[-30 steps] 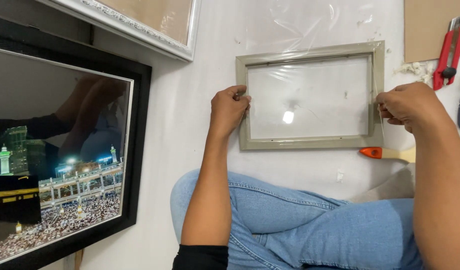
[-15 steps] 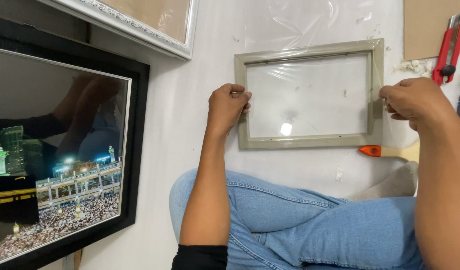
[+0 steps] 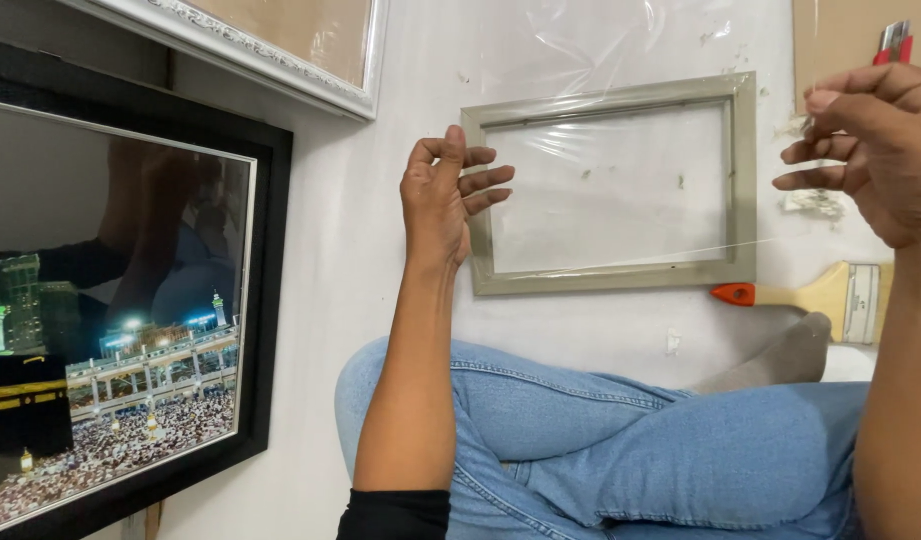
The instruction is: Removing the back of a picture frame, cleaning it with a brush, and applying a protective plastic film.
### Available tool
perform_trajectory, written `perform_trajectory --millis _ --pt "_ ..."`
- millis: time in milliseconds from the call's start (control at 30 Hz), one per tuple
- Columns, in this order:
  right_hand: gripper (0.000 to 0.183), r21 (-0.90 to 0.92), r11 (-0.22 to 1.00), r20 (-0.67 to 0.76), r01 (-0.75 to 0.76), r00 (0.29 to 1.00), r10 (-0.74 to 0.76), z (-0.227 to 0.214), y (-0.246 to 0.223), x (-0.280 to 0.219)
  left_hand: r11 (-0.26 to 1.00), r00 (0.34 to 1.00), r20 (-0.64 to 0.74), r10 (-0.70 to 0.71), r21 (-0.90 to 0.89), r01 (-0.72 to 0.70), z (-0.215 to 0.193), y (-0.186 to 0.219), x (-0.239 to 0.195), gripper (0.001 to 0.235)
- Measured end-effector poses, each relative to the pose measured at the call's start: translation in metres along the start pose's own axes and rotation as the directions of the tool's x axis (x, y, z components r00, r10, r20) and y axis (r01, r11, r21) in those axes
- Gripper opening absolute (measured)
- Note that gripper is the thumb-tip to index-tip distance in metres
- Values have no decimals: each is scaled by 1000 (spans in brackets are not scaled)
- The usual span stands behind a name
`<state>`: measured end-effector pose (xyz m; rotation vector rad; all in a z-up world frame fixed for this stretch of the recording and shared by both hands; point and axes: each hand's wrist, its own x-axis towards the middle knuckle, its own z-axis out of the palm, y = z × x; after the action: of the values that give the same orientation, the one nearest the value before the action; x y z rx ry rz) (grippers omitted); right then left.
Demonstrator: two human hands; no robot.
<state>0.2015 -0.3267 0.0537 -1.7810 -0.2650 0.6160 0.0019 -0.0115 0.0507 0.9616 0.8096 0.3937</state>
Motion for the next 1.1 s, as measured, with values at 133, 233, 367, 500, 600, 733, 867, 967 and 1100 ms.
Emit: perform_trajectory --millis 133,233,367,500,600,733,867,967,1100 --pt "20 -142 988 45 58 998 -52 16 -19 -8 990 992 -1 130 -59 -129 -2 1 0 44" --pt "11 -181 979 -19 98 994 -104 17 -14 -9 988 991 -21 131 -78 -132 -3 2 -1 41" --pt "22 -323 889 -34 325 935 -354 -21 30 6 977 982 -11 188 -99 -188 -6 8 -3 44" --pt "28 -16 989 -302 146 942 -144 -68 92 19 966 978 -168 122 -208 -156 -7 1 0 48" --pt "48 215 976 -335 -27 937 99 -4 -1 -3 919 976 -200 89 -360 -158 -6 -4 4 46" --pt "105 300 907 168 -296 952 255 101 -76 -28 825 987 -155 39 -552 -120 -10 -25 5 35" --pt "108 561 798 289 -219 956 59 123 -62 -26 821 992 -110 60 -560 -112 5 -34 -12 36" --pt "28 728 658 147 -192 981 125 106 -49 -21 823 997 -19 76 -563 -74 16 -35 -25 35" --pt "25 606 794 170 -47 983 -72 34 -46 -12 840 896 363 254 -542 -19 6 -22 -19 68"
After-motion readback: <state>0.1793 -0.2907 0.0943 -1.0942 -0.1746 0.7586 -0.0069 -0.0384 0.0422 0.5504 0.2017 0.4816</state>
